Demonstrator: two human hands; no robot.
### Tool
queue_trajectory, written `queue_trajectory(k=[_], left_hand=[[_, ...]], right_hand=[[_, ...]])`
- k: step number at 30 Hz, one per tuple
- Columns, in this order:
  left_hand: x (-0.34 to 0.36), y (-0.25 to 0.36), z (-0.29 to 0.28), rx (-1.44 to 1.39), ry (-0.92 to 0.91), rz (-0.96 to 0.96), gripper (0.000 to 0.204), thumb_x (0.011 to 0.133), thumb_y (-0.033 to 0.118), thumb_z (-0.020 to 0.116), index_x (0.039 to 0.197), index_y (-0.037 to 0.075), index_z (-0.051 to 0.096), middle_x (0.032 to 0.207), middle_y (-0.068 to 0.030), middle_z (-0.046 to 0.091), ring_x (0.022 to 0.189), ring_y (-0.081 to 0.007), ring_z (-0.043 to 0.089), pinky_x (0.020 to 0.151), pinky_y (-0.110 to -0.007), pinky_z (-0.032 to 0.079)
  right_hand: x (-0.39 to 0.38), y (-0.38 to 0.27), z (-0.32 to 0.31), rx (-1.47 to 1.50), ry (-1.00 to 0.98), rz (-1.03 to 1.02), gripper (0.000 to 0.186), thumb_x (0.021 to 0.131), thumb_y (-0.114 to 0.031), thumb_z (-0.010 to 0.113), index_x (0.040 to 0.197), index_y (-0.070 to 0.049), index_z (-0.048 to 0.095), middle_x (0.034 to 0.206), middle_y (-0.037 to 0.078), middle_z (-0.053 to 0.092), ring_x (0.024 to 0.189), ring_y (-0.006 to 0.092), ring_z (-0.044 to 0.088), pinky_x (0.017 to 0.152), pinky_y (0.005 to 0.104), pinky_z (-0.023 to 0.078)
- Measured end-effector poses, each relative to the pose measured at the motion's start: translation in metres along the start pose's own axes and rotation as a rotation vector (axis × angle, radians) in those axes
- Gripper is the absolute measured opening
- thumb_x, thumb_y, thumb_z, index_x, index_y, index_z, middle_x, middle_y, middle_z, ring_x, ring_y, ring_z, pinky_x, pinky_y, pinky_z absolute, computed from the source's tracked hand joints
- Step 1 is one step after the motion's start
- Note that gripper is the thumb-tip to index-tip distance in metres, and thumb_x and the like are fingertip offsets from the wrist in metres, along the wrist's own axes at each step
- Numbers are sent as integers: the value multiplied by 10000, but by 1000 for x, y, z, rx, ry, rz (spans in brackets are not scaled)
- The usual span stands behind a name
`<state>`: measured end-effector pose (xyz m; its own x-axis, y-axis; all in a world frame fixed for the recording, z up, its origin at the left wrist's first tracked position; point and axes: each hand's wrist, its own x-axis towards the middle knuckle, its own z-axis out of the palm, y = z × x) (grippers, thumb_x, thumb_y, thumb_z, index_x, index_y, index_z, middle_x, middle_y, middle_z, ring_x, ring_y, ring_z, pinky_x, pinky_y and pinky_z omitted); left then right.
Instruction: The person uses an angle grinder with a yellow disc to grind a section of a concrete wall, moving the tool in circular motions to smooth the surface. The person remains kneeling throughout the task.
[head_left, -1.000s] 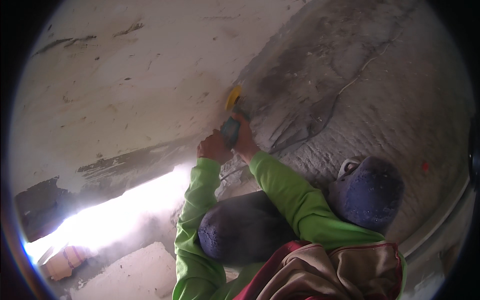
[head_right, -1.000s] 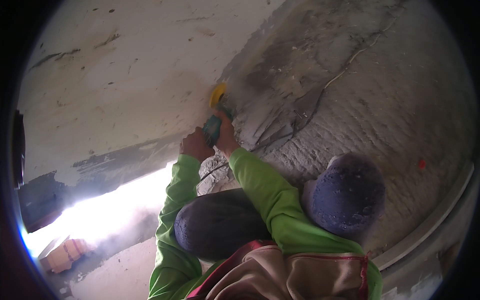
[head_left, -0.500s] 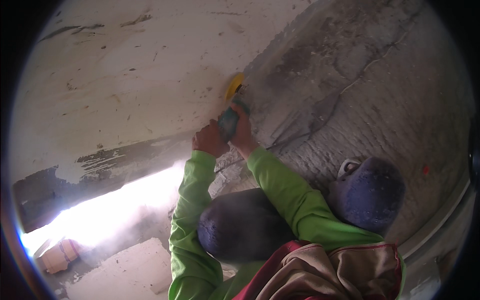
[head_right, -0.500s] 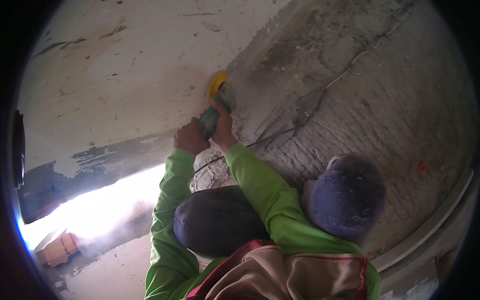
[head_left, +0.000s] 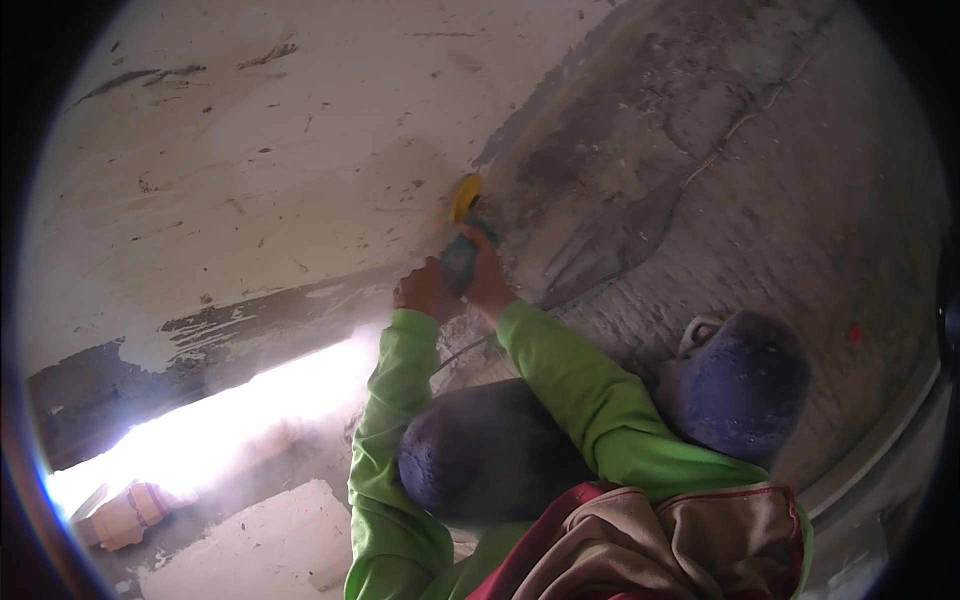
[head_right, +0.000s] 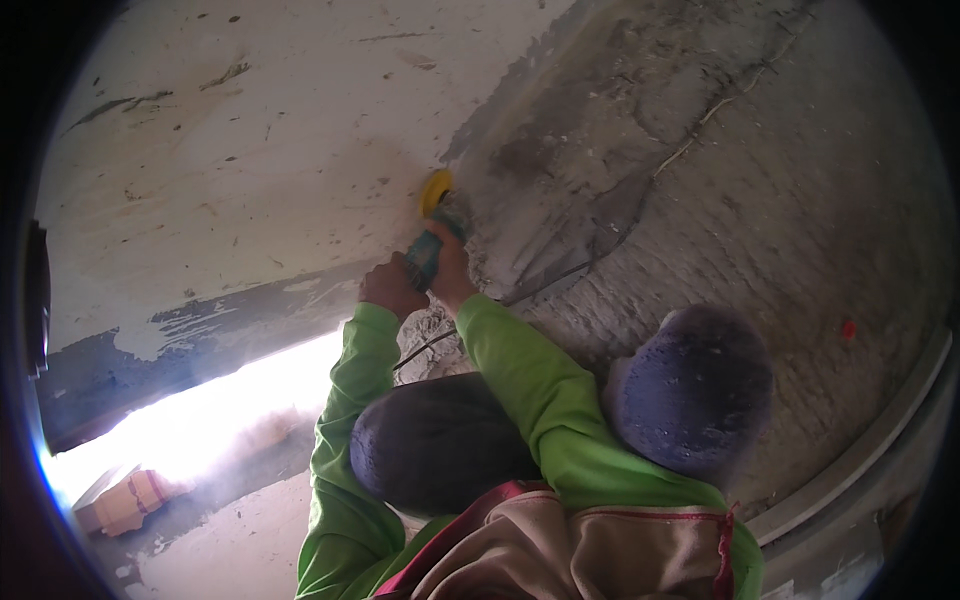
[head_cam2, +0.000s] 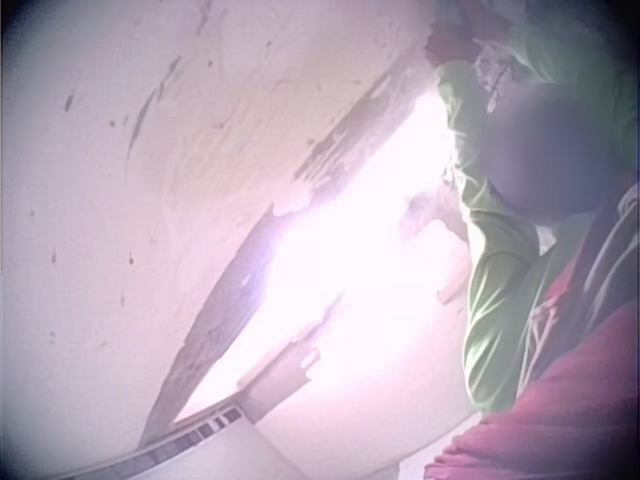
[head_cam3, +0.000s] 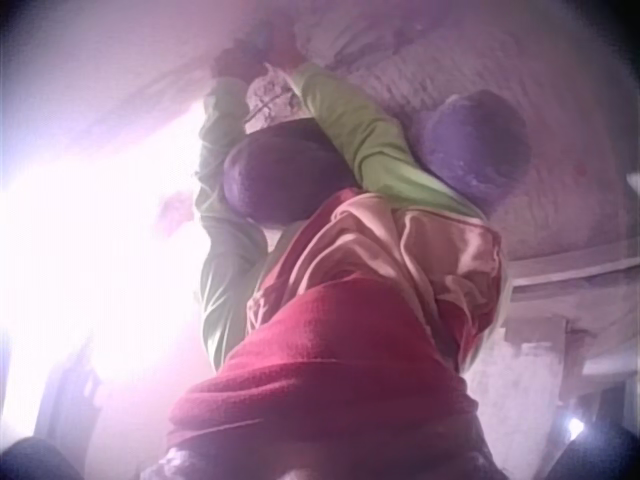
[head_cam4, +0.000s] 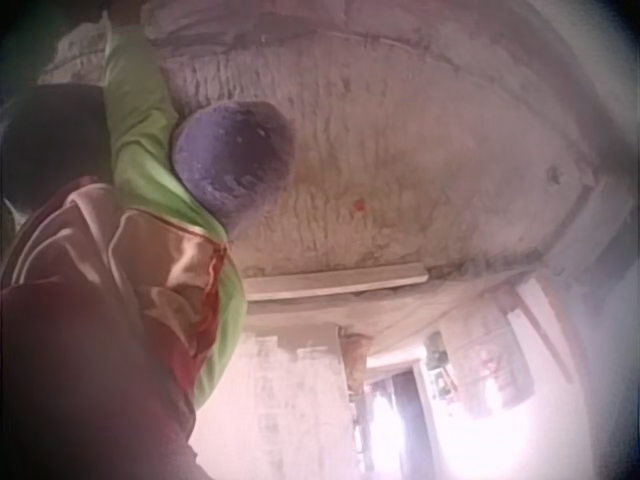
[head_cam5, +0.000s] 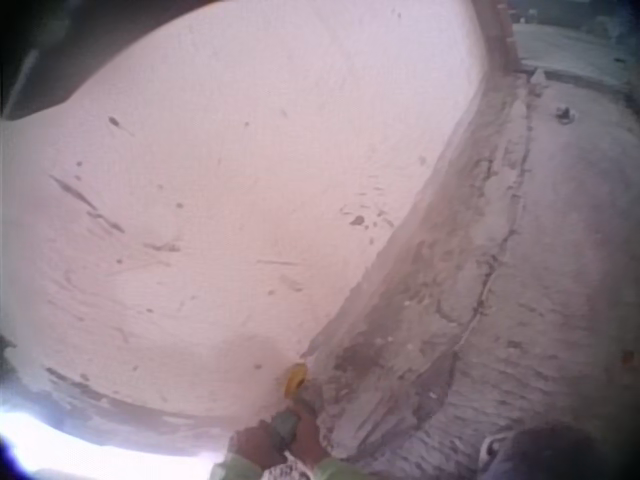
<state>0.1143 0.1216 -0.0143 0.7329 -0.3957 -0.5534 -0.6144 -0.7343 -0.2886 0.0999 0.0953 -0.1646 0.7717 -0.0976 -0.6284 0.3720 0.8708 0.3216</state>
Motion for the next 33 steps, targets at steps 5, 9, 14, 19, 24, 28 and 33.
queue_trajectory(k=[5,9,14,19,24,28,33], left_hand=[[16,3,-7,2,44,75,640,558,299,794,1073,43,512,921,-229,679,919,-388,671,830,-470,537],[10,2,-13,26,27,35,632,562,300,791,1072,46,519,921,-228,681,916,-393,671,829,-469,537],[1,-1,-2,37,-11,-9,626,562,298,793,1071,49,528,919,-215,686,911,-387,675,826,-467,538],[9,3,-11,46,58,48,598,569,287,792,1044,38,528,893,-199,687,884,-384,679,806,-462,545],[25,12,-27,60,92,124,586,573,281,795,1031,32,525,875,-193,686,863,-380,682,795,-458,549],[24,17,-28,95,60,84,603,575,278,792,1053,27,523,890,-198,686,881,-379,681,803,-453,550],[4,6,-16,89,-11,3,618,575,272,785,1076,24,522,916,-210,686,910,-381,677,827,-448,546]], right_hand=[[2,-12,12,22,-133,-119,275,826,-265,693,966,-50,595,817,85,603,744,225,616,680,371,529],[-1,-12,18,17,-72,-8,247,850,-282,656,934,-61,584,796,93,605,747,234,619,692,374,528],[-2,3,0,49,-76,58,244,868,-303,615,896,-64,575,771,98,601,745,246,618,711,379,531],[1,-7,8,49,-140,-39,243,861,-271,655,946,-52,590,806,98,620,736,247,633,691,379,542],[-2,-28,36,32,-136,-125,257,862,-295,641,927,-52,586,799,99,619,741,244,629,702,379,536],[-1,-30,34,43,-95,-35,249,877,-321,604,920,-77,577,807,98,610,765,256,618,727,387,527],[-4,-4,12,69,-71,36,259,851,-302,649,942,-67,590,806,97,614,742,251,620,713,382,534]])
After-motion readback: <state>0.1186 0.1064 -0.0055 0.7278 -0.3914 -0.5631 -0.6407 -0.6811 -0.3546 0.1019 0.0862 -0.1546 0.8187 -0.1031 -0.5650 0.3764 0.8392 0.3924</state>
